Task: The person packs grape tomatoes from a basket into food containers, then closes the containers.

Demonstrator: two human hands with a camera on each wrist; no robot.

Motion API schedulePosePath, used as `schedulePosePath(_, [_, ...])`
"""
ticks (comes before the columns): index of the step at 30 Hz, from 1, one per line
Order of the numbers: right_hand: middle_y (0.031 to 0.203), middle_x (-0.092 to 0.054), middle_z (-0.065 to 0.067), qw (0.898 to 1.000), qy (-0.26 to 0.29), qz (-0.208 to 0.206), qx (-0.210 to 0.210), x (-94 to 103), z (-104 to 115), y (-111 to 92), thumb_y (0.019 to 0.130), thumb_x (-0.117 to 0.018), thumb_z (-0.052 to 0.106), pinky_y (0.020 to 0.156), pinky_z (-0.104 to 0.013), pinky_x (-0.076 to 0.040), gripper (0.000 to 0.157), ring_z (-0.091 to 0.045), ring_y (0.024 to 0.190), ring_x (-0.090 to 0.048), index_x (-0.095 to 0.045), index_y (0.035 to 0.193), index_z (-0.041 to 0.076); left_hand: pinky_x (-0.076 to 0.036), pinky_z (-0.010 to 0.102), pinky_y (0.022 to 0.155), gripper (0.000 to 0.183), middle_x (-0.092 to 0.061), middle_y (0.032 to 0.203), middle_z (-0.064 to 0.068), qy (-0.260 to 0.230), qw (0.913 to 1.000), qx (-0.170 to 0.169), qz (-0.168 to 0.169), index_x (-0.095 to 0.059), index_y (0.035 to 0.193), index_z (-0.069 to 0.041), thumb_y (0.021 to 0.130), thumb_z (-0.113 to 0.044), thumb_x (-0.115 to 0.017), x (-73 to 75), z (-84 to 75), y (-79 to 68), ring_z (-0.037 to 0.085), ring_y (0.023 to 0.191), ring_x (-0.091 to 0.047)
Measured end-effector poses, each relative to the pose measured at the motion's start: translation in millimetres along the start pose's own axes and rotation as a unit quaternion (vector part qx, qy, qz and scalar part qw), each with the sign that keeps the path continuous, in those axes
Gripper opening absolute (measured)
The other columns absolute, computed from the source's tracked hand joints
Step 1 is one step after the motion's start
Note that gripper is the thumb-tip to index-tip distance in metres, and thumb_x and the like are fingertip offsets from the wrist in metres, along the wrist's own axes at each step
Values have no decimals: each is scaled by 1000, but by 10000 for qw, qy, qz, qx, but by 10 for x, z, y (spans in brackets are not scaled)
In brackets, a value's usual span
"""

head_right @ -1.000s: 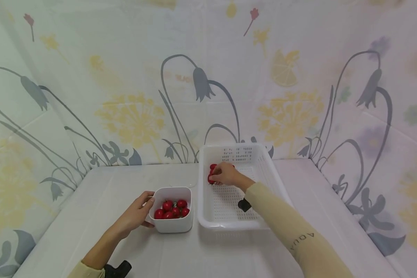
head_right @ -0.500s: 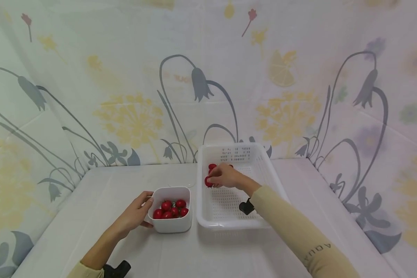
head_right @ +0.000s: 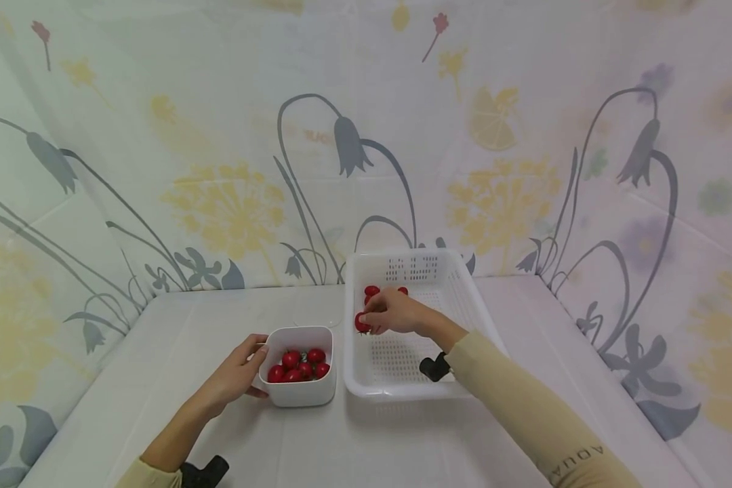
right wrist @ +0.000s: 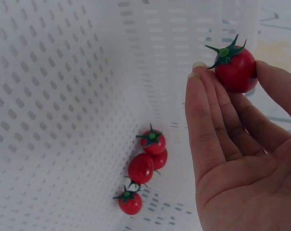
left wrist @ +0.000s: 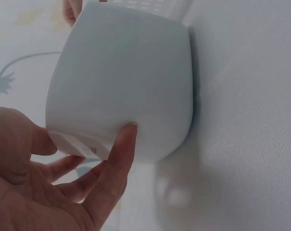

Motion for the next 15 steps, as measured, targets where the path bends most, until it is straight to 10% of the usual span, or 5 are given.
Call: schedulePosePath(15, [98,-74,-10,9997,-205,140,50,8,347,-103,100,-65,18,88,-42,-62,28,-29,90,-72,-68,117,-4,-64,43,63,36,-46,146,26,69,10000,-5,29,-44,143,-5,109,-17,-44,0,-9,-7,49,123,-54])
Point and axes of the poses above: each hand's wrist, its own y-axis towards the middle knuckle, its own x-axis out of the back of the hand, z = x × y, the point moved 9 cm from there along y, towards the middle knuckle
